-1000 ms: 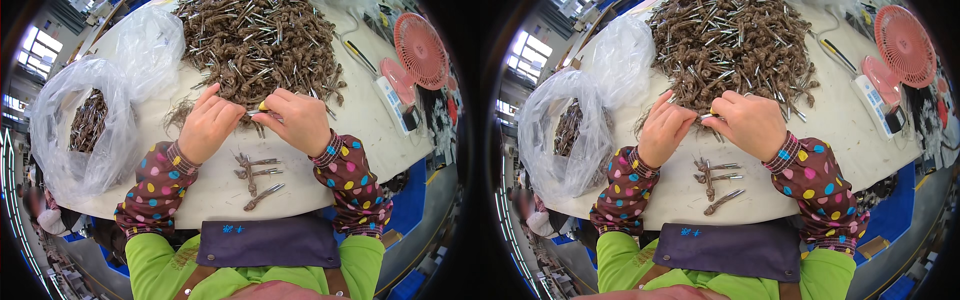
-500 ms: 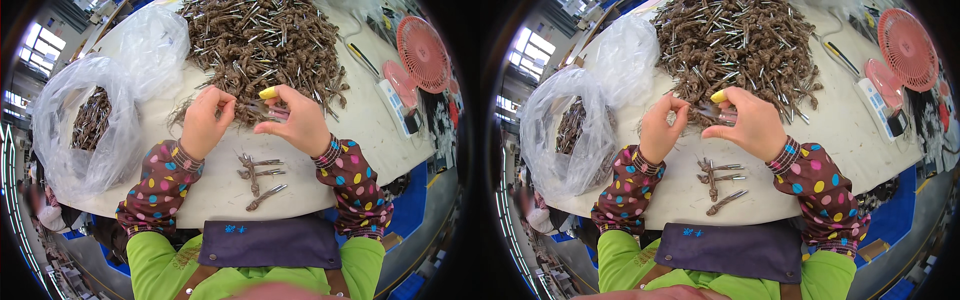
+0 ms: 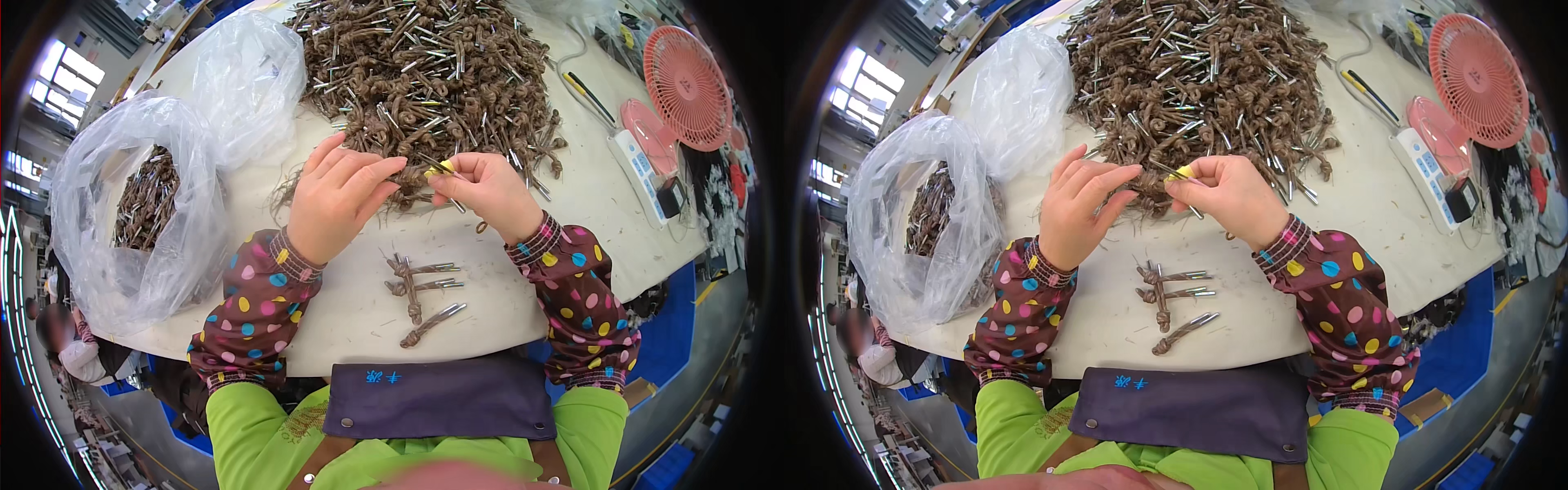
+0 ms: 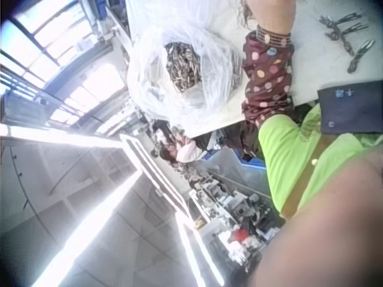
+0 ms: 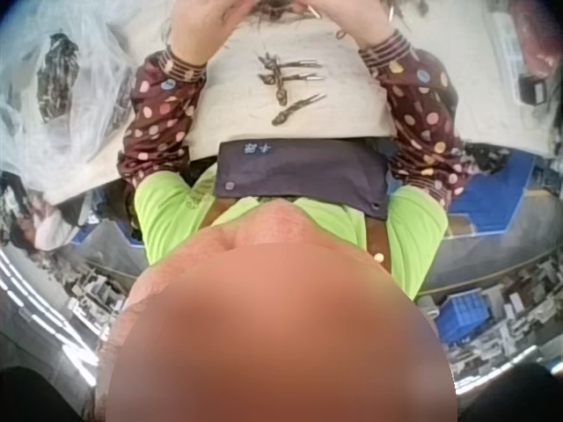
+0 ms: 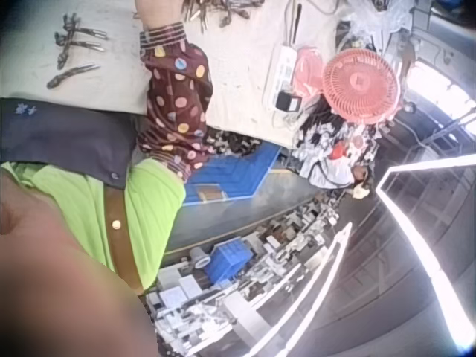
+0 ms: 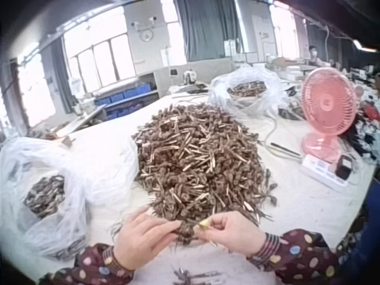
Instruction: Manually assemble bundles of tassels with metal clips onto a production line workstation.
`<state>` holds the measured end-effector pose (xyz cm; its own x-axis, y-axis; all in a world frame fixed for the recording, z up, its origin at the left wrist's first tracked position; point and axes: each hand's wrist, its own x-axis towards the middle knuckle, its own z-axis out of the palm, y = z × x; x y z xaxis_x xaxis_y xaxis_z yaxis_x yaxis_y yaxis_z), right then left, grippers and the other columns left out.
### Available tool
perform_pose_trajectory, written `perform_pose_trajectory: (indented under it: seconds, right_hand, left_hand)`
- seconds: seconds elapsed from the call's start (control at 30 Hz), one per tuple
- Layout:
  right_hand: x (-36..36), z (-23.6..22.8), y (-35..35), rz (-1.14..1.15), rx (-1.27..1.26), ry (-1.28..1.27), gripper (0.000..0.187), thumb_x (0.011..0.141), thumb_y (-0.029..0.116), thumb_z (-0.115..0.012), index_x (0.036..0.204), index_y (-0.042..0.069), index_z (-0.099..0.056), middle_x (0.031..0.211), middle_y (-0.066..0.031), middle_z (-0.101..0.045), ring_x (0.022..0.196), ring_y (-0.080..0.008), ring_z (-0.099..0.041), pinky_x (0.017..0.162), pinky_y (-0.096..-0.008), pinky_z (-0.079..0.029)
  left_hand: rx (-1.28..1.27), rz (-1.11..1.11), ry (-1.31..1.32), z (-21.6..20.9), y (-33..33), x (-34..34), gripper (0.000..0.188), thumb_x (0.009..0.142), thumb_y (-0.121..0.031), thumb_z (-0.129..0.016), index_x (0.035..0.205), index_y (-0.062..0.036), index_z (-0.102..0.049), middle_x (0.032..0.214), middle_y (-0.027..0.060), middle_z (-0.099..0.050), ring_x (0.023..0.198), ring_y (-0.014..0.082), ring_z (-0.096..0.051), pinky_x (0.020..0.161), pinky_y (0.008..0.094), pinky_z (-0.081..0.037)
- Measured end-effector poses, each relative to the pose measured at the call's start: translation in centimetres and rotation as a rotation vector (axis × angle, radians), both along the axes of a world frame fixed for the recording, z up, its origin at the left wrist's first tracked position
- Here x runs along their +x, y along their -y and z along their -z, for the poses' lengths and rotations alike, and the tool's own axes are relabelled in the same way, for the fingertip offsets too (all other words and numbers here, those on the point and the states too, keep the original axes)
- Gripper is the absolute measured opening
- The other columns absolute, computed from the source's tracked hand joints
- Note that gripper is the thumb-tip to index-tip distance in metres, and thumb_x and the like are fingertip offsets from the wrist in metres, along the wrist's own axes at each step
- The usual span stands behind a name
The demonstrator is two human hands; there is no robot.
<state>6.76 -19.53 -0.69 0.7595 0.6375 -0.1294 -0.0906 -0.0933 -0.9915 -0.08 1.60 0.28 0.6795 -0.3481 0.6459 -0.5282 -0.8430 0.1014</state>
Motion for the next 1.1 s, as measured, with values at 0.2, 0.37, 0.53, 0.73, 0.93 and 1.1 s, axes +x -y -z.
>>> perform_pose_trajectory:
  seconds: [0.2, 0.37, 0.53, 0.73, 0.93, 1.1]
  right_hand:
    - [0.1, -0.8, 0.1, -0.112, -0.074, -0.045, 0.021, 0.084, 0.023, -0.065, 0.086, 0.002, -0.065, 0.075, -0.0020, -0.066, 0.067, -0.0042, -0.056, 0.063, -0.0185, -0.041]
    - [0.5, -0.5, 0.3, -0.186, -0.107, -0.152, 0.020, 0.084, 0.026, -0.064, 0.080, 0.007, -0.064, 0.071, 0.0020, -0.065, 0.051, 0.0002, -0.042, 0.048, -0.0169, -0.032]
    - [0.7, 0.4, 0.2, -0.249, -0.010, -0.296, 0.015, 0.088, 0.023, -0.061, 0.084, 0.009, -0.060, 0.068, 0.0030, -0.060, 0.044, 0.0002, -0.029, 0.038, -0.0175, -0.020]
    - [0.8, 0.8, 0.5, -0.283, 0.002, -0.338, 0.021, 0.088, 0.028, -0.061, 0.076, 0.010, -0.060, 0.067, 0.0047, -0.060, 0.043, -0.0002, -0.028, 0.039, -0.0191, -0.019]
    - [0.7, 1.1, 0.2, -0.284, 0.045, -0.350, 0.020, 0.088, 0.029, -0.062, 0.080, 0.010, -0.060, 0.070, 0.0041, -0.060, 0.044, 0.0000, -0.028, 0.039, -0.0187, -0.019]
    - [0.4, 1.3, 0.1, -0.253, 0.143, -0.428, 0.016, 0.091, 0.024, -0.059, 0.091, 0.008, -0.058, 0.073, 0.0015, -0.059, 0.045, 0.0008, -0.030, 0.038, -0.0165, -0.020]
  left_hand:
    - [0.097, 0.052, 0.038, -0.3, -0.7, 0.1, 0.036, 0.068, -0.003, -0.066, 0.102, -0.0150, -0.066, 0.083, -0.0016, -0.062, 0.079, 0.0161, -0.058, 0.094, 0.0407, -0.043]
    - [0.126, 0.120, 0.011, -0.8, -1.2, 0.1, 0.029, 0.069, -0.003, -0.070, 0.095, -0.0139, -0.067, 0.080, -0.0015, -0.062, 0.077, 0.0165, -0.059, 0.097, 0.0421, -0.042]
    - [0.017, 0.134, -0.061, -0.9, -0.4, -0.1, 0.017, 0.075, -0.003, -0.067, 0.089, -0.0116, -0.065, 0.087, 0.0005, -0.065, 0.082, 0.0185, -0.061, 0.096, 0.0422, -0.042]
    - [-0.050, 0.178, -0.161, -0.6, -0.9, 0.1, 0.018, 0.077, -0.004, -0.066, 0.094, -0.0089, -0.066, 0.084, 0.0019, -0.064, 0.080, 0.0207, -0.061, 0.091, 0.0394, -0.047]
    - [-0.080, 0.229, -0.106, 0.0, -1.2, 0.4, 0.012, 0.077, -0.005, -0.067, 0.089, -0.0076, -0.065, 0.075, 0.0031, -0.063, 0.069, 0.0197, -0.062, 0.082, 0.0360, -0.054]
    - [-0.109, 0.065, -0.123, 0.0, -0.5, -0.4, 0.009, 0.078, -0.004, -0.065, 0.086, -0.0052, -0.061, 0.075, 0.0059, -0.063, 0.065, 0.0204, -0.063, 0.069, 0.0303, -0.055]
